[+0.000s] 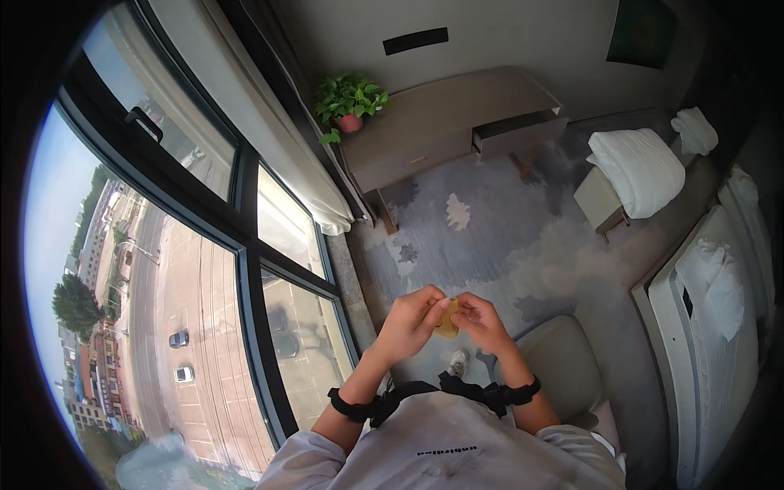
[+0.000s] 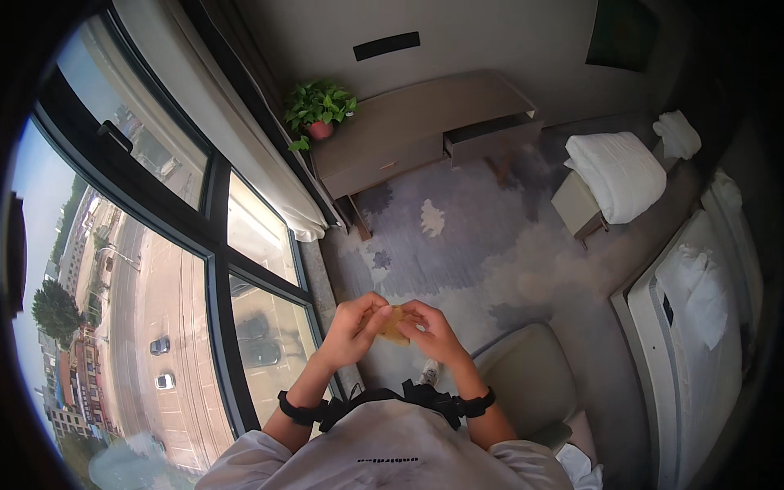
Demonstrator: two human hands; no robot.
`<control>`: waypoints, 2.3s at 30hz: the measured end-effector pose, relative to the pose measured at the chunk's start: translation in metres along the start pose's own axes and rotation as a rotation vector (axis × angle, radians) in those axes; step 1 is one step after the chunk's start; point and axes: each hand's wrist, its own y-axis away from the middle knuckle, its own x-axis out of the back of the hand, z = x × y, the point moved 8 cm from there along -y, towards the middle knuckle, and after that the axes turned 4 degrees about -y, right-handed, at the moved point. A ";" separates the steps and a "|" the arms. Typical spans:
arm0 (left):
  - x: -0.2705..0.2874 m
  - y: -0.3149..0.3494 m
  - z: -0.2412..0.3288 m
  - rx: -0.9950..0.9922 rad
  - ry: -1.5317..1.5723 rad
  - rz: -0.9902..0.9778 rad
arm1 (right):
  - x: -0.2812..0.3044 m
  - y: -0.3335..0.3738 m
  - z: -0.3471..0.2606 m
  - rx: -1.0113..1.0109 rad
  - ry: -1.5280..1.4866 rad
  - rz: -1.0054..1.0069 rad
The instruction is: The person cleans a table and a window glass using a yellow cloth by hand.
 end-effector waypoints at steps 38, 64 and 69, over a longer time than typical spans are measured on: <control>0.147 -0.204 -0.270 0.213 0.600 0.494 | 0.074 -0.285 0.009 -0.033 0.091 0.512; 0.085 -0.386 -0.304 0.387 0.433 0.365 | 0.243 -0.398 -0.006 0.008 -0.025 0.495; 0.097 -0.403 -0.313 0.377 0.376 0.411 | 0.251 -0.420 0.019 -0.071 -0.083 0.493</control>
